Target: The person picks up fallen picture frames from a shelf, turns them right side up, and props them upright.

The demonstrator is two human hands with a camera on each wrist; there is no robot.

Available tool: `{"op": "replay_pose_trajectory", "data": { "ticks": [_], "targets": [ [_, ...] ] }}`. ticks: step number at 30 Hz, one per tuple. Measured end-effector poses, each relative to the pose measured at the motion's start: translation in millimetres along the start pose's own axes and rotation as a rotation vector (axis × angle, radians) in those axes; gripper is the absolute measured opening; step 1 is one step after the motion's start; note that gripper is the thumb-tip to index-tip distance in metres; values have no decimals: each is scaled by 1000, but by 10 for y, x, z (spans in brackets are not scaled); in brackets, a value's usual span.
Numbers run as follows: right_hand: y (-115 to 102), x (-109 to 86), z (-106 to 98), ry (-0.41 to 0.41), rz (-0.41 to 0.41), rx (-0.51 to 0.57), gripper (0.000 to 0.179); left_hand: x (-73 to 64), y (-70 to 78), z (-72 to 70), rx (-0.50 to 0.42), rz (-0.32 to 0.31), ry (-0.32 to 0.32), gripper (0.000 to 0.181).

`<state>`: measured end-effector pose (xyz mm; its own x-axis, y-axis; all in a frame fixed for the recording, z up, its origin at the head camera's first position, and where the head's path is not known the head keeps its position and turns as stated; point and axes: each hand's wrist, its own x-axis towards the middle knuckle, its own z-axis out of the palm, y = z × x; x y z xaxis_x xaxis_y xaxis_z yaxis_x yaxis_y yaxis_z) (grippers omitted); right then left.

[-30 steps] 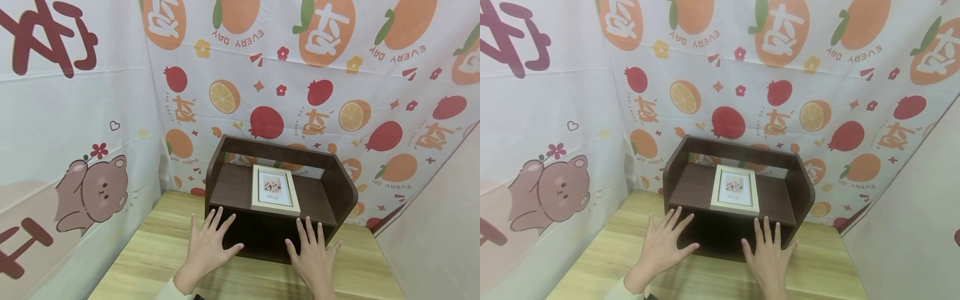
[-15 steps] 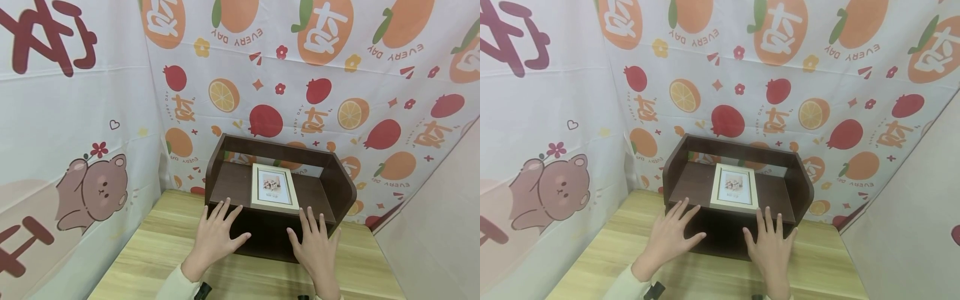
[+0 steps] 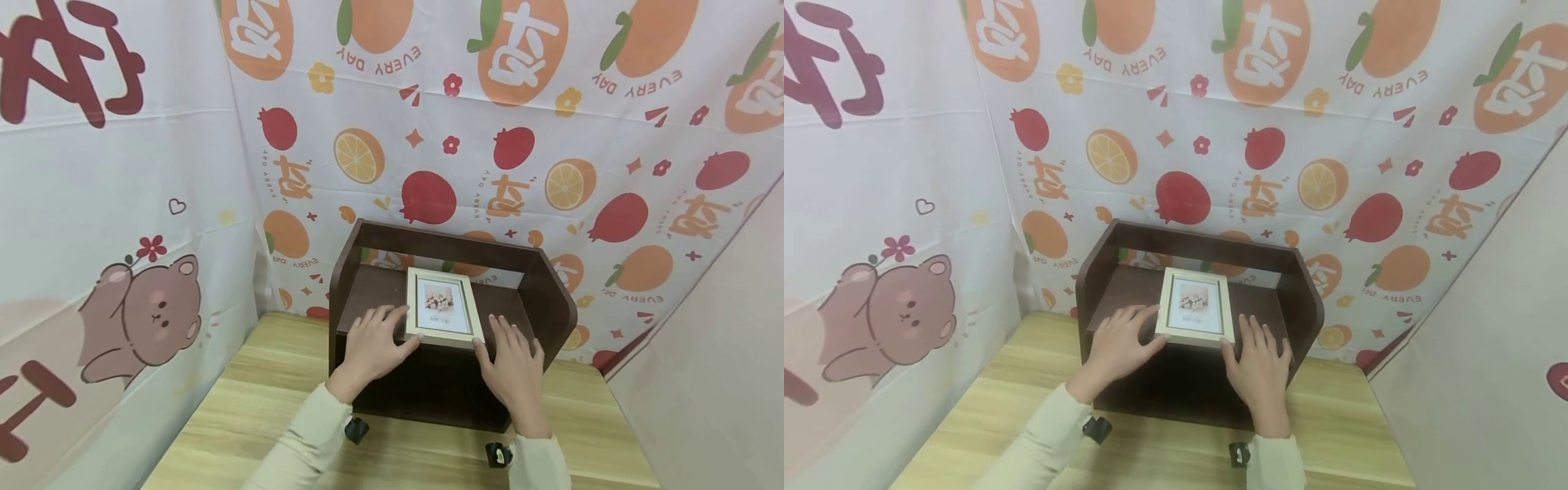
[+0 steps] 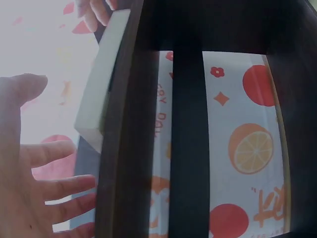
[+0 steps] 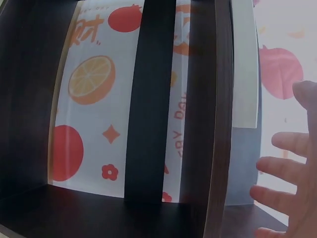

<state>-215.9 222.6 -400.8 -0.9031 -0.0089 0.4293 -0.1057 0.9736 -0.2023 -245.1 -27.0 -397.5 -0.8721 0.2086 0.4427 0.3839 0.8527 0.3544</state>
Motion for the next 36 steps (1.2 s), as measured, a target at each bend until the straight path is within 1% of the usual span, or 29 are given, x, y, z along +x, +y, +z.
{"op": "replay_pose_trajectory", "data": {
  "ticks": [4,7,13,17,20,24,29,32,36],
  "targets": [
    [12,149,24,-21,-3,24,62,169,-23,64,-8,-71,-91,72],
    [24,235,56,-51,11,47,61,250,-35,97,11,-95,-130,76],
    [56,363,128,-144,44,73,64,328,-47,120,22,-108,-158,80],
    [89,412,154,-197,55,79,63,352,-71,135,28,-97,-172,80],
    [115,438,160,-226,57,82,63,367,-94,148,15,-88,-182,80],
    [147,473,198,-255,56,126,62,380,-125,153,-33,-89,-199,81],
    [213,495,253,-285,65,256,65,389,-168,144,-119,-100,-236,79],
    [260,508,241,-325,74,361,65,400,-199,128,-202,-110,-279,79],
    [331,529,195,-376,39,495,62,428,-251,79,-330,-113,-330,79]
  ]
}}
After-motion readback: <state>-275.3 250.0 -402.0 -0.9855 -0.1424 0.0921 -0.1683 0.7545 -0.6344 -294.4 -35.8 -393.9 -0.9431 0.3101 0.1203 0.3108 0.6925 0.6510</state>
